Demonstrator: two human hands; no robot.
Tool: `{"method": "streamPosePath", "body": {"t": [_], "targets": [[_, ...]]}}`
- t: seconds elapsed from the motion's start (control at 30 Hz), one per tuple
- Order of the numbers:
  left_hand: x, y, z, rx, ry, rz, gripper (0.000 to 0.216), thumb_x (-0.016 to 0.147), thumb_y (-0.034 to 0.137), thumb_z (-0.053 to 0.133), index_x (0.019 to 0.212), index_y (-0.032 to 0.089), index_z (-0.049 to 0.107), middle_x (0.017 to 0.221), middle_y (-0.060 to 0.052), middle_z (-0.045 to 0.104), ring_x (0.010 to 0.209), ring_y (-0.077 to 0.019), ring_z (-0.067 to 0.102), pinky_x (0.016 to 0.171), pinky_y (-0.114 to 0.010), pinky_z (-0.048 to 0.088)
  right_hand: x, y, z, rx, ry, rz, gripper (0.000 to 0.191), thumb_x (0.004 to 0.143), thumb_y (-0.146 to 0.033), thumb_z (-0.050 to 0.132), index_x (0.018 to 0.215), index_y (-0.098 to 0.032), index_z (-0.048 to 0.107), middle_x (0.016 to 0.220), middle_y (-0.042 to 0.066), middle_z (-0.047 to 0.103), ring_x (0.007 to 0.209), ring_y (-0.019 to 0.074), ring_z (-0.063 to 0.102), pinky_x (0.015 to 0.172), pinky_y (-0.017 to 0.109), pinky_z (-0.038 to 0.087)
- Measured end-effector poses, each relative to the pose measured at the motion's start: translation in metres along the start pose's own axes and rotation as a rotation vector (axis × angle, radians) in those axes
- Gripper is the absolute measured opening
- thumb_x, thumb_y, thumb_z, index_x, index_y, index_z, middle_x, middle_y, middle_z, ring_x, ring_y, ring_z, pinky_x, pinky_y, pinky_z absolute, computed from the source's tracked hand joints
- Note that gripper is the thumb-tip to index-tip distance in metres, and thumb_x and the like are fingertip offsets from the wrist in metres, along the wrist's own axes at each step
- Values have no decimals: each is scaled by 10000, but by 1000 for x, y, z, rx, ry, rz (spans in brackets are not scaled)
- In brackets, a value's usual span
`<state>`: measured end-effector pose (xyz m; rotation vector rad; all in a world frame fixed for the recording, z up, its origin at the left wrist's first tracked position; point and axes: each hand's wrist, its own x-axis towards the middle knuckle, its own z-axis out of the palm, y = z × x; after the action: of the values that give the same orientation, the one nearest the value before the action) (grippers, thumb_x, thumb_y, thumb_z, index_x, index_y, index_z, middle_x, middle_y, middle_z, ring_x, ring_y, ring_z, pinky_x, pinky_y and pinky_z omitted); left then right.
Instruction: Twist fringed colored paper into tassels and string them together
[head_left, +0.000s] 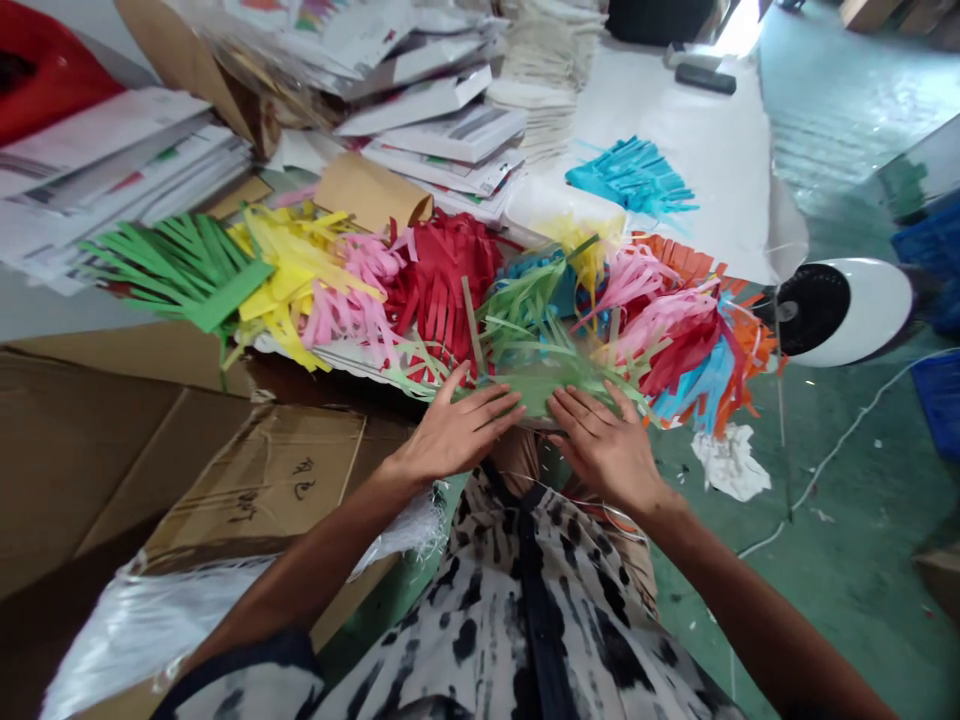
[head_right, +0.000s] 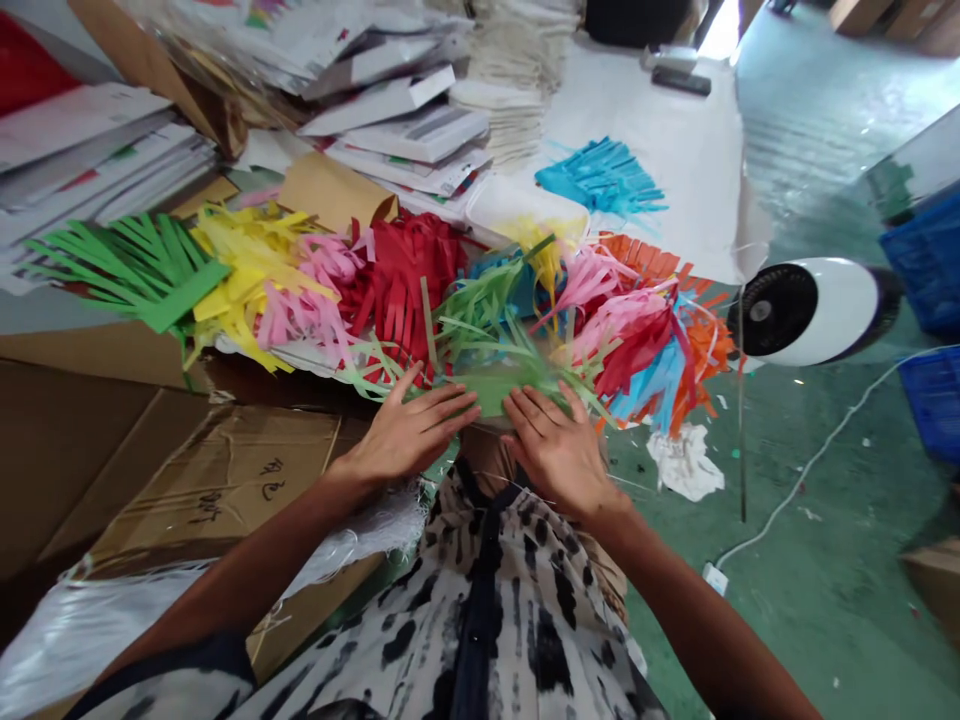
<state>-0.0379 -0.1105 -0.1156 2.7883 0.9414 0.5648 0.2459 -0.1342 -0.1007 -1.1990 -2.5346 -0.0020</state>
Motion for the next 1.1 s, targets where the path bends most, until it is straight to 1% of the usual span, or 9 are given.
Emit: {"method": "streamPosePath", "body": {"t": [0.1,0.17,0.23,0.33,0.47,0.63,0.73,0.83,1.1], "targets": [[-11,-2,3,50,133,-18,415,1017,148,613,1384,342,618,1339,-20,761,1303,-248,688,1321,-742,99,-6,-4,0,-22,47,8,385,1044,-263,626,1425,-214,635,1399,103,726,1307,267,669,1279,605,228],[-12,2,4,103,183,-44,341,1019,198,639,1327,343,658,1243,-5,792,1225,-248,722,1311,-762,61,-9,-10,1,-43,95,20,318,1041,-244,633,1356,-222,673,1339,84,761,1216,248,704,1276,596,222],[-10,7,4,179,157,-75,338,1044,206,600,1351,336,652,1203,-3,791,1201,-243,718,1307,-762,55,-9,-15,1,-52,115,55,261,1040,-224,633,1291,-231,702,1272,65,789,1127,232,715,1269,586,225],[-2,9,2,236,109,-66,359,1064,175,535,1377,311,646,1183,-11,779,1199,-234,700,1324,-721,91,-8,-16,-1,-23,59,118,229,1041,-273,638,1251,-257,729,1187,53,798,1088,239,689,1248,588,237],[7,7,-3,80,133,-47,230,1045,235,579,1198,312,734,1117,8,792,1126,-221,710,1338,-682,130,-5,-8,-7,62,1,147,224,1049,-340,622,1216,-305,767,1136,39,784,1088,246,658,1217,552,275],[16,15,-14,-57,149,-256,153,1034,292,618,1024,264,768,1055,-1,805,1069,-224,692,1309,-663,202,4,0,-13,130,-5,219,226,1072,-319,564,1089,-279,786,1058,31,785,1039,237,646,1148,483,310],[17,21,-14,-71,216,-376,161,1031,307,626,939,256,748,1018,1,794,1077,-228,674,1302,-641,209,13,2,-15,127,-31,287,296,1088,-372,530,944,-243,754,941,40,775,978,238,635,1018,428,351],[17,22,-8,-59,289,-480,162,1027,320,636,918,244,729,1044,-20,775,1094,-242,654,1277,-626,248,21,3,-13,65,-57,335,319,1087,-405,528,894,-227,709,894,53,771,955,256,630,940,424,337],[26,14,-3,46,247,-553,214,989,365,675,823,230,690,1034,-56,742,1056,-288,626,1188,-612,356,31,-1,-6,-94,-105,368,298,1072,-372,522,866,-211,665,853,84,759,925,279,601,895,457,298]]}}
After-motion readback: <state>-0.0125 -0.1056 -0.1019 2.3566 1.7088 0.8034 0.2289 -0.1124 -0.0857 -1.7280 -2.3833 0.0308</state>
